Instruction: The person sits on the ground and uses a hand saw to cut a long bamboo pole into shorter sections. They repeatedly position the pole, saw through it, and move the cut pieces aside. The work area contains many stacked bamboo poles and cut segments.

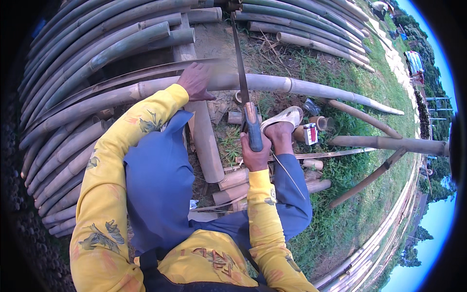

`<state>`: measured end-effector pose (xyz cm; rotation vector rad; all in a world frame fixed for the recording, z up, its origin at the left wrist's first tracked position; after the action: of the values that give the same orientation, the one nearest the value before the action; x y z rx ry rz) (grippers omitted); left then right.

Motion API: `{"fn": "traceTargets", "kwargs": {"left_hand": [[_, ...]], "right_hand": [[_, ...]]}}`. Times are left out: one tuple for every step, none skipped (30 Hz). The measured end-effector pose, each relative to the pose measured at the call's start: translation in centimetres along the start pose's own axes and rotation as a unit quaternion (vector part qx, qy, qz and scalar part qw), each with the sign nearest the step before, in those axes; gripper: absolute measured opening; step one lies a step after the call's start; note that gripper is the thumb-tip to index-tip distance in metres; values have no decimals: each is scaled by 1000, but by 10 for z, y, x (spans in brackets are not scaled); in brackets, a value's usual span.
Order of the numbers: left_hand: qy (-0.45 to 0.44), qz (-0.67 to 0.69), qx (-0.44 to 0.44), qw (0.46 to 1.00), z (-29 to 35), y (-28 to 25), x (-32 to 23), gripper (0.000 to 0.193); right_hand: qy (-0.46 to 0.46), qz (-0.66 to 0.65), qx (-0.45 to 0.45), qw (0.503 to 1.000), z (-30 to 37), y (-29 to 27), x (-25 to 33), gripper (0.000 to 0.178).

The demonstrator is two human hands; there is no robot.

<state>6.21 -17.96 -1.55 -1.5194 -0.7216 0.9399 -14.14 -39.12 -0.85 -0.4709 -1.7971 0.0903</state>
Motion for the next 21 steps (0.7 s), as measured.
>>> {"fn": "traceTargets", "kwargs": {"left_hand": [[-13,-21,27,999,-6,8,-3,86],[-15,-25,14,999,-7,14,-4,82],[-15,-29,0,999,-8,19,-5,78],[-15,-33,-15,999,-11,22,-5,74],[-39,-33,4,999,-16,27,-3,70],[-63,-33,26,997,-17,31,-4,65],[-86,-34,48,995,-18,35,-5,60],[-88,-32,45,995,-17,36,-5,57],[-85,-27,41,995,-16,39,-6,54],[-89,-28,30,995,-20,34,-2,51],[-88,-27,38,995,-20,32,0,50],[-88,-26,44,995,-20,30,2,49],[-96,-21,53,994,-15,32,3,48],[-100,-15,51,994,-10,34,1,48],[-95,-11,45,994,-13,33,-1,48],[-91,-8,40,995,-16,33,-3,48],[-91,0,40,995,-16,31,-4,48],[-90,9,40,995,-17,30,-6,49],[-89,17,40,995,-18,29,-8,49],[-96,1,31,995,-20,33,-3,50],[-100,-7,29,994,-17,43,0,50]], "right_hand": [[15,-9,-2,1000,1,1,0,9],[13,-7,1,1000,1,0,0,9],[11,-4,2,1000,0,-1,1,9],[9,-1,3,1000,-1,-2,1,9],[17,-7,3,1000,-2,-2,1,9],[25,-13,3,1000,-1,-2,2,10],[26,-18,2,999,-1,-3,3,9],[28,-24,1,999,1,-3,4,10],[60,-32,-3,998,8,-6,7,9],[83,-45,-4,995,14,-6,10,9],[107,-59,-5,993,24,-8,16,10],[121,-67,-16,990,45,-17,27,11],[94,-5,11,996,67,-30,42,6],[48,40,14,998,93,-42,51,10],[150,-49,-11,987,124,-50,54,20],[124,-43,-35,991,141,-59,58,20],[131,-37,-29,990,135,-61,65,20],[138,-31,-23,990,125,-62,68,19],[128,-28,-16,991,107,-60,61,13],[124,-28,-6,992,82,-51,49,8],[119,-23,5,993,56,-43,41,5]]}}
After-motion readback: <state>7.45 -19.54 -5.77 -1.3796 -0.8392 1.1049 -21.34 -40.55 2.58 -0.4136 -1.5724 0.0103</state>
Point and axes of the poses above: each hand's wrist, its own z-axis away from the middle knuckle, its own y-axis out of the palm, x = y × z, the point moved 3 cm from there along -z, towards the middle knuckle, and after that the axes turned 10 degrees about -y, right-handed, at the moved point
